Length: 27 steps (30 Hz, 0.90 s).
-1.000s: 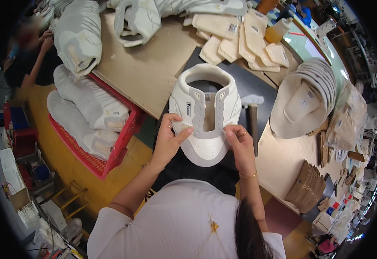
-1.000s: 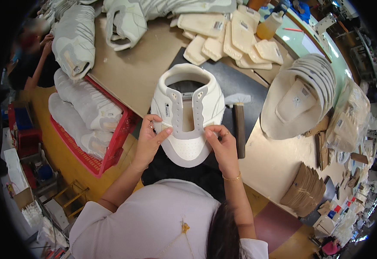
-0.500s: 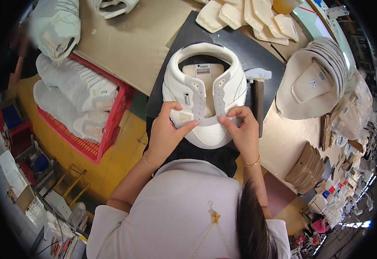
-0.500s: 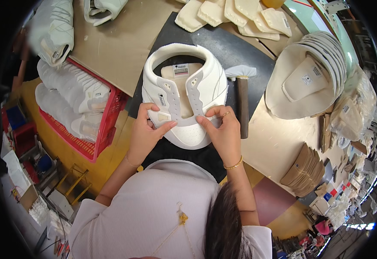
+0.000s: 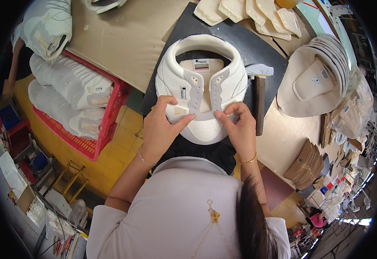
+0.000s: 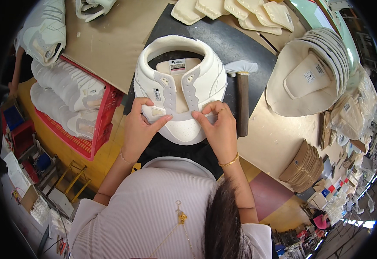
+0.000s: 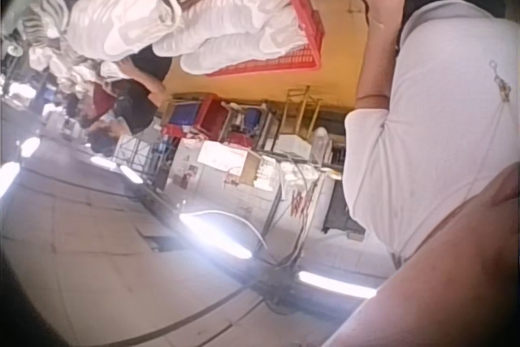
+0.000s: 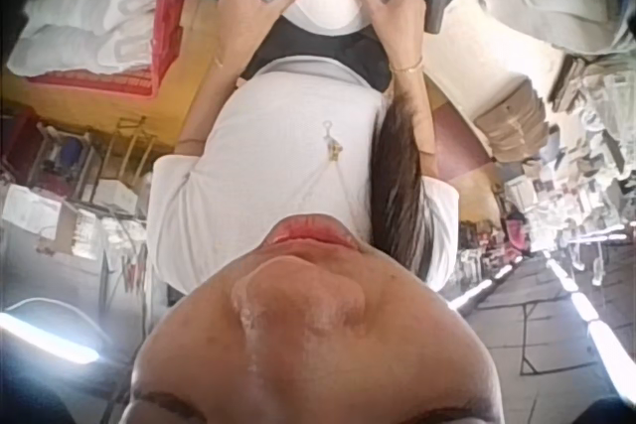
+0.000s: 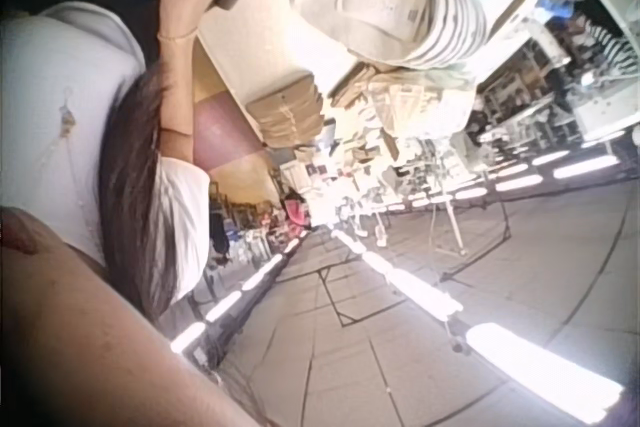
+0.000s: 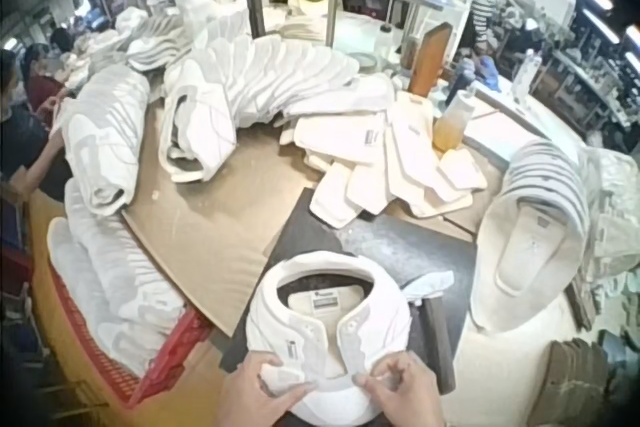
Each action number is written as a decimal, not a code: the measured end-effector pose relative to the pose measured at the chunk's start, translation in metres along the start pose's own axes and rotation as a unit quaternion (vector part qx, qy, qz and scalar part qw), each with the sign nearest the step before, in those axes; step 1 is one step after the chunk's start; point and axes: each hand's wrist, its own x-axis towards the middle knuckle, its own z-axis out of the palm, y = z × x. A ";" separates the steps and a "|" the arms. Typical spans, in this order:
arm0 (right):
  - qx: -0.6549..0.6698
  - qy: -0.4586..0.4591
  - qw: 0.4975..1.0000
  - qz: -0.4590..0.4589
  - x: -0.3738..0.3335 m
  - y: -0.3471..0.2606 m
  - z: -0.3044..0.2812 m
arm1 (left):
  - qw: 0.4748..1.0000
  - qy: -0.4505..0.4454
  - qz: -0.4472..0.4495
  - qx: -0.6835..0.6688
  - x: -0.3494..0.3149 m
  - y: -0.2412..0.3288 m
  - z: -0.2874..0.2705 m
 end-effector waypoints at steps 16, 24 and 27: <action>-0.011 0.000 1.000 -0.001 0.001 0.001 0.001 | 1.000 0.001 -0.007 0.013 0.001 -0.002 0.003; -0.034 0.002 0.999 0.004 0.004 -0.004 0.001 | 1.000 0.001 -0.007 0.022 0.005 -0.003 0.004; -0.042 0.001 0.999 0.013 0.004 -0.006 0.001 | 0.999 -0.010 -0.026 0.028 0.005 0.000 0.004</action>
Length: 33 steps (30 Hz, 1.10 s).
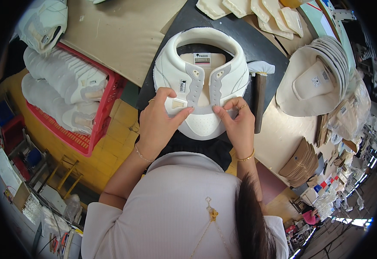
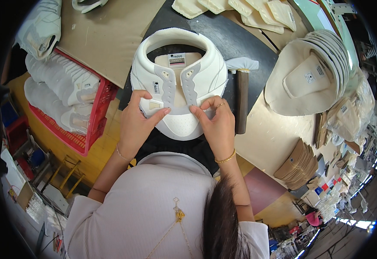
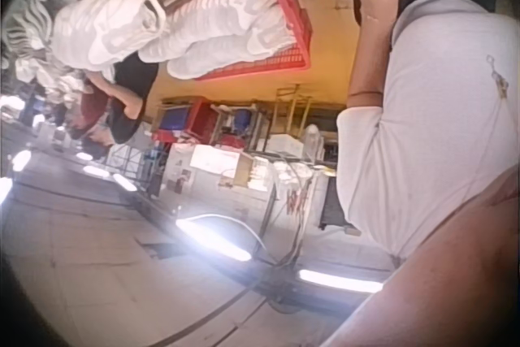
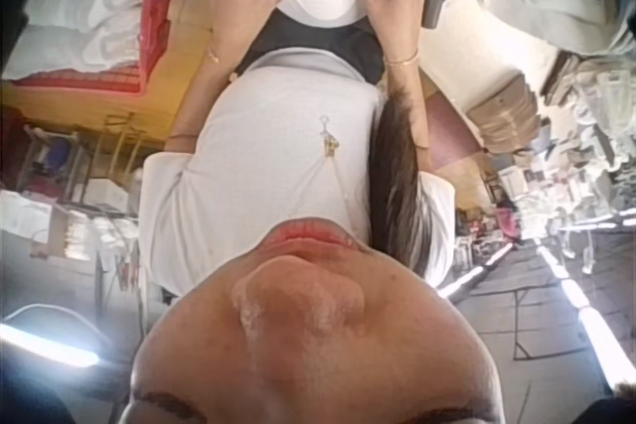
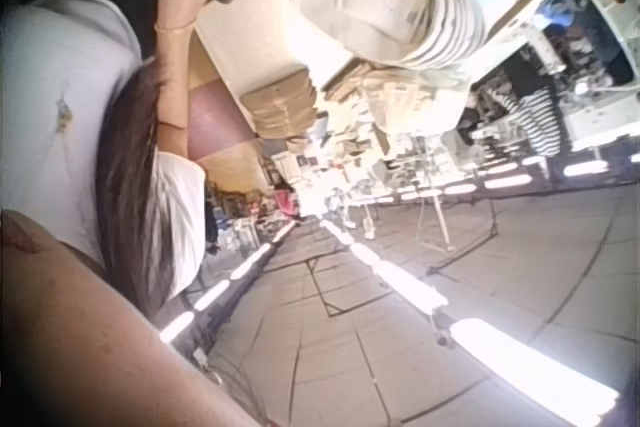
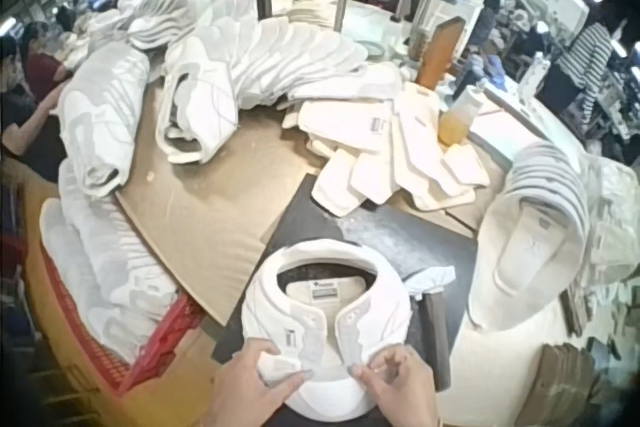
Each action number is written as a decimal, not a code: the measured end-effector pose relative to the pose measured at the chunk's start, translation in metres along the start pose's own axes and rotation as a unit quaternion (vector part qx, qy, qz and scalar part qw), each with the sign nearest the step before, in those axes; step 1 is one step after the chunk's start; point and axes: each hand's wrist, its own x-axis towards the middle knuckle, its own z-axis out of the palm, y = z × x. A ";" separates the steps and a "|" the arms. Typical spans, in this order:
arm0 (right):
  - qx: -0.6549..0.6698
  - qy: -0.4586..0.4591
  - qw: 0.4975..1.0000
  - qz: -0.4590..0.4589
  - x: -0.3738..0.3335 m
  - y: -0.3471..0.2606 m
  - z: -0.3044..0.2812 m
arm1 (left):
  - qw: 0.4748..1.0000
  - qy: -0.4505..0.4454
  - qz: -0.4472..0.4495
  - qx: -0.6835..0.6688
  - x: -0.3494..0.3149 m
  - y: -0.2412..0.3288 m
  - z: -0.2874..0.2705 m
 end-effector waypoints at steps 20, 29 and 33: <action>0.308 0.009 0.951 0.036 -0.010 0.002 0.000 | 0.939 0.044 -0.009 -0.341 -0.006 0.000 0.004; 0.478 -0.181 0.834 0.206 -0.007 0.000 -0.013 | 0.705 -0.137 -0.206 -0.665 -0.010 0.008 -0.012; 0.501 -0.177 0.820 0.213 -0.006 -0.002 -0.011 | 0.661 -0.179 -0.249 -0.685 -0.005 -0.001 -0.010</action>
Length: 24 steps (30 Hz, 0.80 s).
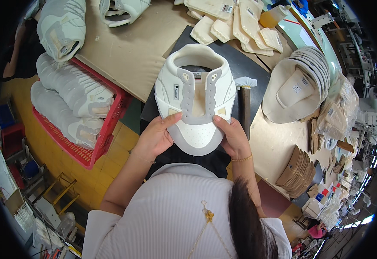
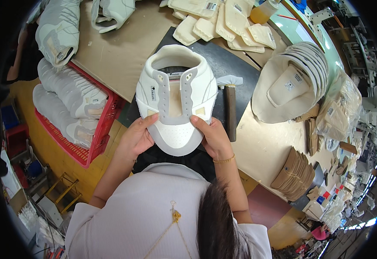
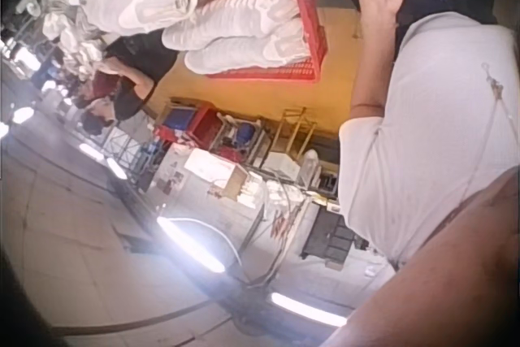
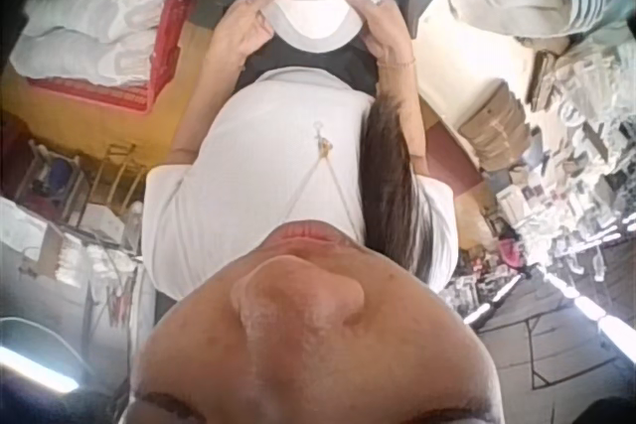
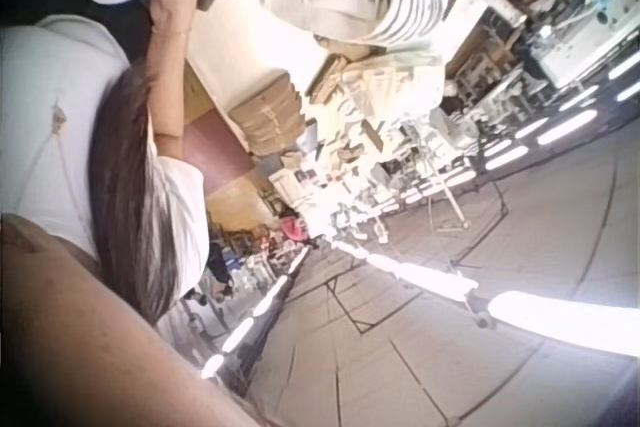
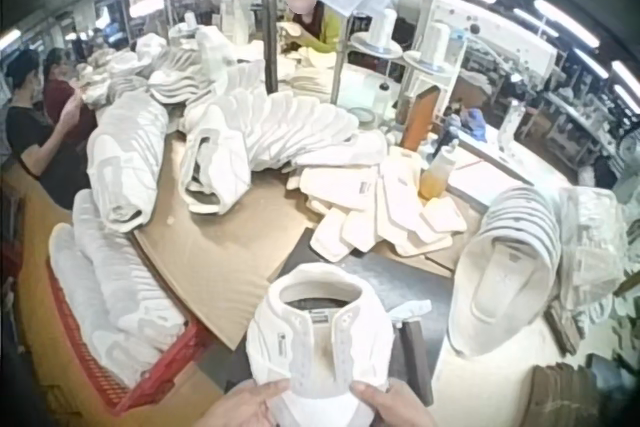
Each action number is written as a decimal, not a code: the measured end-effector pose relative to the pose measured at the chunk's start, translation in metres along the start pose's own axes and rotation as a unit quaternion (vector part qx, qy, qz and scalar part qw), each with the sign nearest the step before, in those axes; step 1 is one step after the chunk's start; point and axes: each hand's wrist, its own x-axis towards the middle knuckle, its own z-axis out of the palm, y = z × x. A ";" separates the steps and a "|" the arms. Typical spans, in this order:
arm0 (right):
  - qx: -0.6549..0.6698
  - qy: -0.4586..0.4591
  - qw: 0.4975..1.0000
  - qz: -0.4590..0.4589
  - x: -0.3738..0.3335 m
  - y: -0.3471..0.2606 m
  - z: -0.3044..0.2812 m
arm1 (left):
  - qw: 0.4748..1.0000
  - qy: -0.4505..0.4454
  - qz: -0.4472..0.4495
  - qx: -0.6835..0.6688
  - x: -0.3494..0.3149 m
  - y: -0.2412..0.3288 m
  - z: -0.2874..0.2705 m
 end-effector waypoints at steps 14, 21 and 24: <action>0.054 -0.012 0.998 -0.018 0.008 0.011 0.000 | 0.997 0.004 0.050 0.061 0.005 -0.001 0.005; 0.140 -0.048 0.989 0.003 0.008 0.012 -0.005 | 0.998 -0.049 0.006 0.047 0.006 0.006 0.005; 0.172 -0.061 0.983 0.003 0.010 0.013 -0.003 | 0.998 -0.048 0.016 0.038 0.008 0.006 0.001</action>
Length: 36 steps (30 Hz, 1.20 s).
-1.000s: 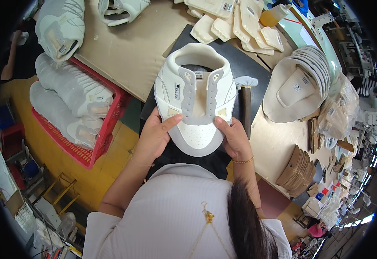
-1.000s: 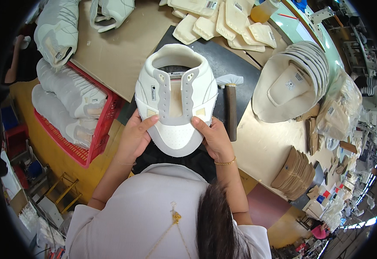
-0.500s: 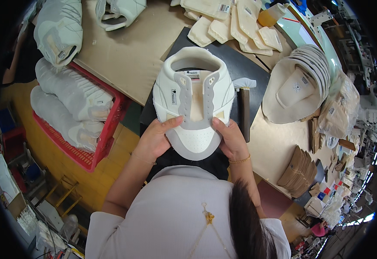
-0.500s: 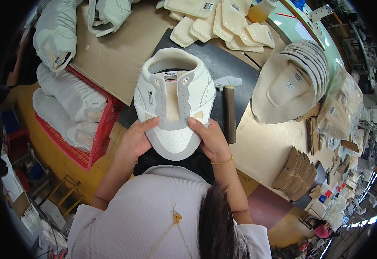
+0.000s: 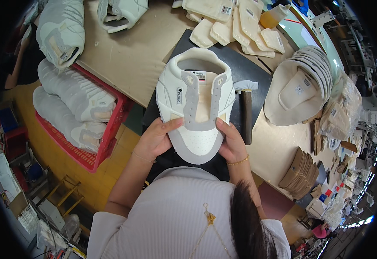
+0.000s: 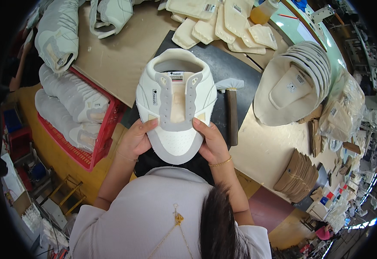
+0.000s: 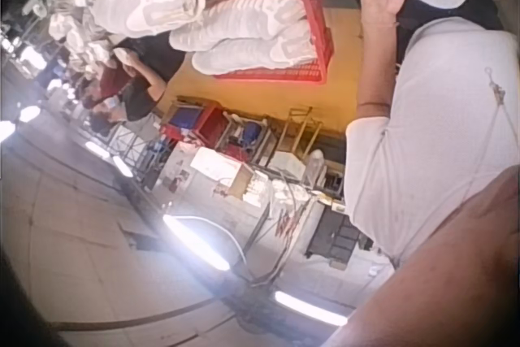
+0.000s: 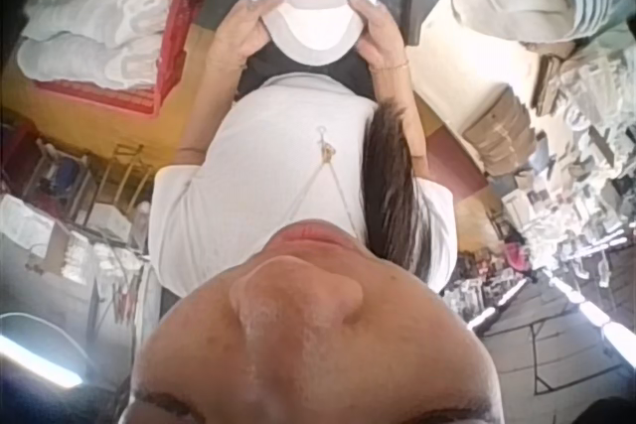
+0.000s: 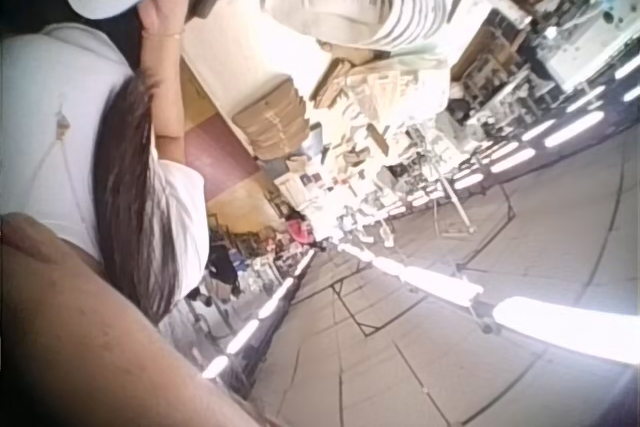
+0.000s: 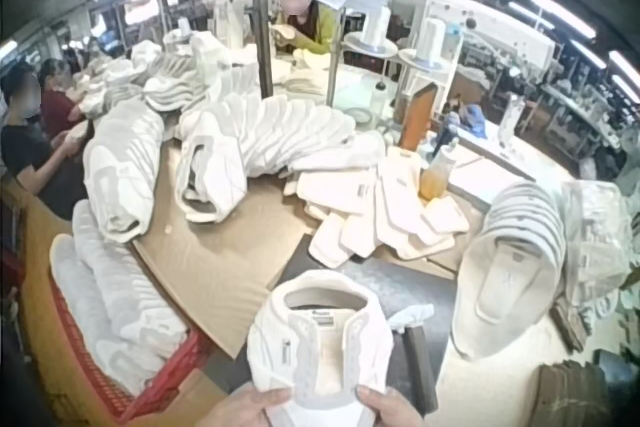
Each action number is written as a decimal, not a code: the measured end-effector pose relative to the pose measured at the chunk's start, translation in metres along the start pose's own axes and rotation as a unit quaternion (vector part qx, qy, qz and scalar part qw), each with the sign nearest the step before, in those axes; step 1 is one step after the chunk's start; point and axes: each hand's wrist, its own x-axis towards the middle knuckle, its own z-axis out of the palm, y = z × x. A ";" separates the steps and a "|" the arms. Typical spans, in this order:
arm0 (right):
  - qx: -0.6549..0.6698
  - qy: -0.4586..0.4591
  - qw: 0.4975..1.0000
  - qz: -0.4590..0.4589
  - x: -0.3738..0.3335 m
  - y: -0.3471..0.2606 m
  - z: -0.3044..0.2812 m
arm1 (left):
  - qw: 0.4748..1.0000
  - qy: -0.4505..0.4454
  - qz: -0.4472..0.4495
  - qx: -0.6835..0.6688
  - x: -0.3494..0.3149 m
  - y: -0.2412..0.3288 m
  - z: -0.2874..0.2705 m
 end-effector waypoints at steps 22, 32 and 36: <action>-0.041 -0.010 0.999 -0.018 0.005 -0.002 -0.015 | 0.850 0.347 0.243 0.313 -0.068 0.042 -0.120; -0.017 -0.006 1.000 -0.015 0.004 -0.001 -0.002 | 0.998 0.046 0.047 0.006 -0.026 0.000 -0.005; -0.035 -0.002 0.999 -0.038 0.004 0.003 0.001 | 0.998 0.037 0.059 0.002 -0.008 -0.005 0.019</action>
